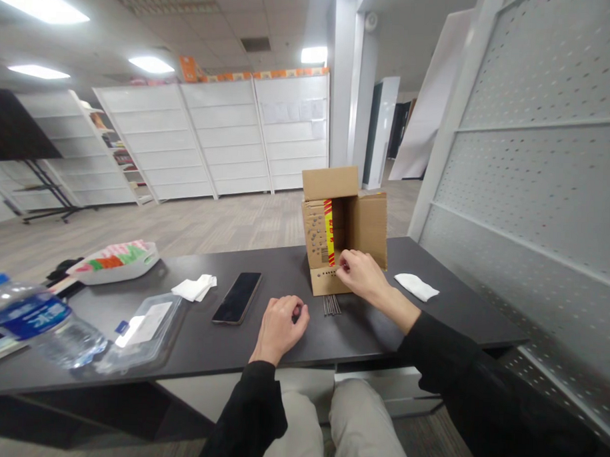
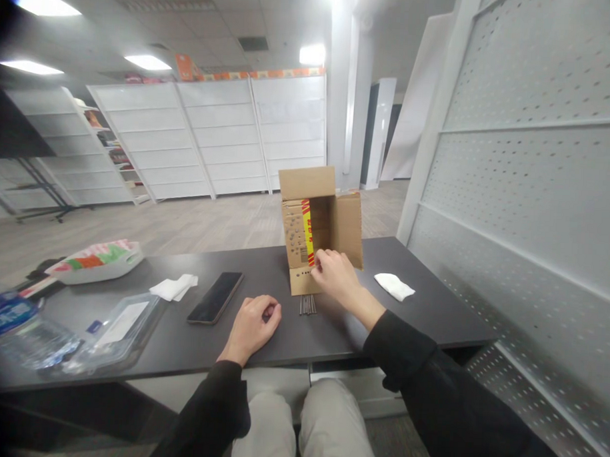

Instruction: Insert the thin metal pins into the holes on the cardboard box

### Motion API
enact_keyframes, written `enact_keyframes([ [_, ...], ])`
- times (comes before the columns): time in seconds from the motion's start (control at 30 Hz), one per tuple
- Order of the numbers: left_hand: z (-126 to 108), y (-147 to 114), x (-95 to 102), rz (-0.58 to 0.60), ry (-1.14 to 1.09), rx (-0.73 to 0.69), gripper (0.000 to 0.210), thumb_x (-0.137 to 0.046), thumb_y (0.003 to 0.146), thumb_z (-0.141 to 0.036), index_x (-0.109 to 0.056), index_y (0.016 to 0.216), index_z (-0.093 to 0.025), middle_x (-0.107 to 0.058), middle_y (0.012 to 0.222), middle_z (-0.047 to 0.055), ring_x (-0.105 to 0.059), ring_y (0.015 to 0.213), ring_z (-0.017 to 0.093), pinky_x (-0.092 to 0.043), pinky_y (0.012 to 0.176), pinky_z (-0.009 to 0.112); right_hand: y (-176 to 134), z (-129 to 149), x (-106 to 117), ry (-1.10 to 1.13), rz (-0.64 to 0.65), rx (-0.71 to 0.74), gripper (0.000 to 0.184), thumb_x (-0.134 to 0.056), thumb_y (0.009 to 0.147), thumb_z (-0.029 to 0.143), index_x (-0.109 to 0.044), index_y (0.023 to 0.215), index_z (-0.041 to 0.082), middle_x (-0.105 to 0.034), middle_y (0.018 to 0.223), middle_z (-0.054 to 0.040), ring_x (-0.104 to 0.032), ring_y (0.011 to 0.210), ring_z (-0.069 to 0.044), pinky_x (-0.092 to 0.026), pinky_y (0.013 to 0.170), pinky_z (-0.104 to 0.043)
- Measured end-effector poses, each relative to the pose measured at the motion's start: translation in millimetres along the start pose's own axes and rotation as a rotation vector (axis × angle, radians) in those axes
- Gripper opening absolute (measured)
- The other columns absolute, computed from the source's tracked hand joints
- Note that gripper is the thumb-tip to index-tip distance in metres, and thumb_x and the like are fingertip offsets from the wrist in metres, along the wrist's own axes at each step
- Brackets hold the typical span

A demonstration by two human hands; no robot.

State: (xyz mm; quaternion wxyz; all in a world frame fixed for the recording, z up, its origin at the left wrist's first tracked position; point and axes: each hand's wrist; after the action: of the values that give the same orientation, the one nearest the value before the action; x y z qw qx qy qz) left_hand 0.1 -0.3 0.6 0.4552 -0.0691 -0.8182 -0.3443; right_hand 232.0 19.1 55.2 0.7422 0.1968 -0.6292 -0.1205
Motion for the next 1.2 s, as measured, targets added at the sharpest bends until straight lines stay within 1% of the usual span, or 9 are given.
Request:
enact_keyframes([
  [0.1,0,0,-0.3,-0.005,0.003,-0.002,0.016,-0.047,0.087,-0.025,-0.058,0.076,-0.020,-0.061,0.068,0.000,-0.058,0.068,0.014,-0.038,0.075,0.031,-10,1,3,0.138,-0.026,0.019,0.009,-0.048,0.082,0.016,-0.057,0.082,0.019,-0.064,0.084,-0.0043,-0.056,0.076,-0.017,-0.035,0.071,-0.027],
  [0.23,0,0,-1.0,-0.011,0.005,0.002,0.016,-0.048,0.087,-0.026,-0.058,0.076,-0.020,-0.061,0.068,0.000,-0.059,0.068,0.014,-0.038,0.075,0.031,-35,3,-2,0.290,0.000,0.089,0.010,-0.050,0.079,0.011,-0.056,0.080,0.019,-0.063,0.084,-0.0038,-0.056,0.078,-0.017,-0.039,0.072,-0.026],
  [0.33,1,-1,-1.6,-0.013,0.004,-0.004,0.017,-0.048,0.088,-0.025,-0.059,0.076,-0.020,-0.061,0.068,0.000,-0.058,0.068,0.014,-0.037,0.074,0.031,-55,3,-8,0.342,-0.003,0.128,0.010,-0.051,0.081,0.011,-0.057,0.081,0.019,-0.062,0.084,-0.0041,-0.057,0.082,-0.018,-0.041,0.077,-0.028],
  [0.5,1,-1,-0.9,-0.018,0.005,-0.003,0.016,-0.049,0.087,-0.025,-0.058,0.076,-0.019,-0.061,0.067,-0.001,-0.058,0.067,0.013,-0.037,0.074,0.031,-74,1,-19,0.373,0.017,0.145,0.011,-0.050,0.084,0.012,-0.058,0.085,0.020,-0.062,0.085,-0.0037,-0.057,0.082,-0.018,-0.042,0.078,-0.030],
  [0.63,2,0,-2.3,-0.008,0.007,0.003,0.016,-0.048,0.088,-0.025,-0.058,0.076,-0.019,-0.060,0.068,-0.001,-0.058,0.068,0.014,-0.036,0.074,0.031,-79,-2,-26,0.374,0.006,0.176,0.009,-0.050,0.085,0.014,-0.057,0.085,0.020,-0.060,0.085,-0.0038,-0.055,0.082,-0.018,-0.041,0.076,-0.030],
  [0.8,3,-1,-4.3,-0.008,0.003,0.002,0.017,-0.048,0.088,-0.026,-0.058,0.076,-0.020,-0.060,0.068,-0.001,-0.058,0.069,0.014,-0.036,0.074,0.031,-81,-6,-32,0.383,0.016,0.177,0.010,-0.050,0.085,0.015,-0.058,0.086,0.020,-0.060,0.086,-0.0043,-0.055,0.082,-0.019,-0.042,0.077,-0.032],
  [1.2,2,0,-2.6,-0.008,0.001,0.001,0.017,-0.048,0.088,-0.026,-0.058,0.077,-0.019,-0.061,0.068,-0.001,-0.058,0.068,0.014,-0.037,0.075,0.031,-85,-1,-34,0.379,0.065,0.202,0.013,-0.051,0.084,0.012,-0.060,0.086,0.021,-0.062,0.088,-0.0037,-0.055,0.085,-0.018,-0.040,0.080,-0.031],
])
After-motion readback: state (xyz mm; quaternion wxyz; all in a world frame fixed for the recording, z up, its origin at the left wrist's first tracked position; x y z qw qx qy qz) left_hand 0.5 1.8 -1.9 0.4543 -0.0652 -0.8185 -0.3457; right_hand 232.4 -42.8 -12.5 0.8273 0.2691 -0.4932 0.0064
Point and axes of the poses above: each hand's wrist, its own y-axis towards the middle knuckle, its own x-axis out of the back of the hand, z = x × y
